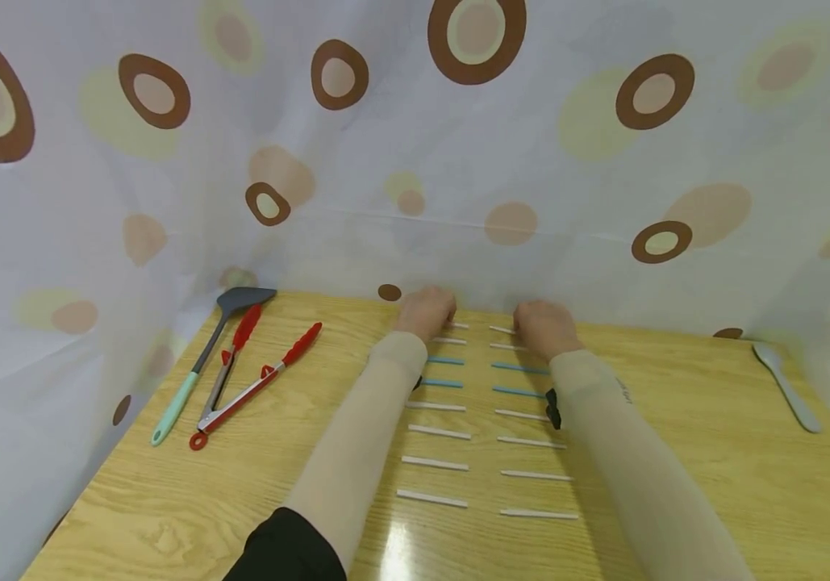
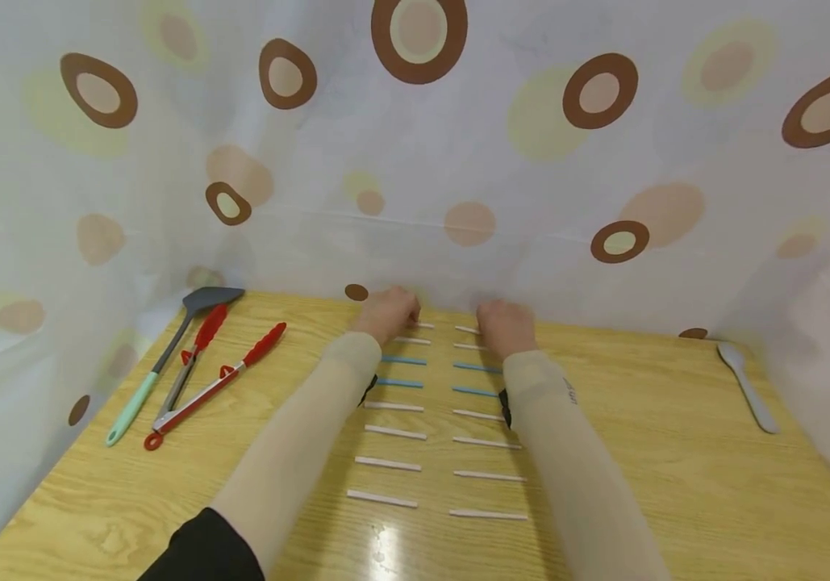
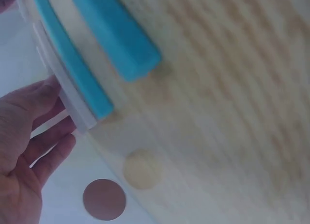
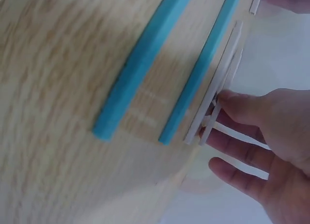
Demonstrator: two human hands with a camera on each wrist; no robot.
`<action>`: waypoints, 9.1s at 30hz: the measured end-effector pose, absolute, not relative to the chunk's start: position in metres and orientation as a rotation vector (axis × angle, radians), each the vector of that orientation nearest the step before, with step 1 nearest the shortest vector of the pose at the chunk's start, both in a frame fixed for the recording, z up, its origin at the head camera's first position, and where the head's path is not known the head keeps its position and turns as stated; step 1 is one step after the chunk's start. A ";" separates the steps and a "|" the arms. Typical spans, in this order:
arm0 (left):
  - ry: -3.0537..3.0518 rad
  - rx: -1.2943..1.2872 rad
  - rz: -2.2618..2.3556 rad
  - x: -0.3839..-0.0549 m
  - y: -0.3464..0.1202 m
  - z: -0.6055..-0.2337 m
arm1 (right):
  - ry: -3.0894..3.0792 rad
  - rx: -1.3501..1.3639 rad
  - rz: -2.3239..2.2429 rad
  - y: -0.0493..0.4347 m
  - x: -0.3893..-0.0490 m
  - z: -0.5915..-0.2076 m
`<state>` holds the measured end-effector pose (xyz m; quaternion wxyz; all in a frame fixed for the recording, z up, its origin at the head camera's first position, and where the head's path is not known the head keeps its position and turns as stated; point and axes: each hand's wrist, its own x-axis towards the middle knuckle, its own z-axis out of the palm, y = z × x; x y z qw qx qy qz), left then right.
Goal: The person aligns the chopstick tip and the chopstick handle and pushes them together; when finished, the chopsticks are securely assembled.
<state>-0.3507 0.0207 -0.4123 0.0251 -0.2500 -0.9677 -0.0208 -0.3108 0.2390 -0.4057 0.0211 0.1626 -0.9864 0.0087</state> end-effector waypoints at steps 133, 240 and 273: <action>-2.735 -1.242 -0.129 -0.228 -0.039 -0.348 | -2.280 1.142 0.113 0.198 -0.224 -0.344; -3.070 -0.964 -0.483 -0.309 -0.024 -0.383 | -3.003 0.825 0.358 0.244 -0.293 -0.415; -3.070 -0.886 -0.083 -0.314 0.018 -0.407 | -2.970 0.844 0.232 0.241 -0.291 -0.418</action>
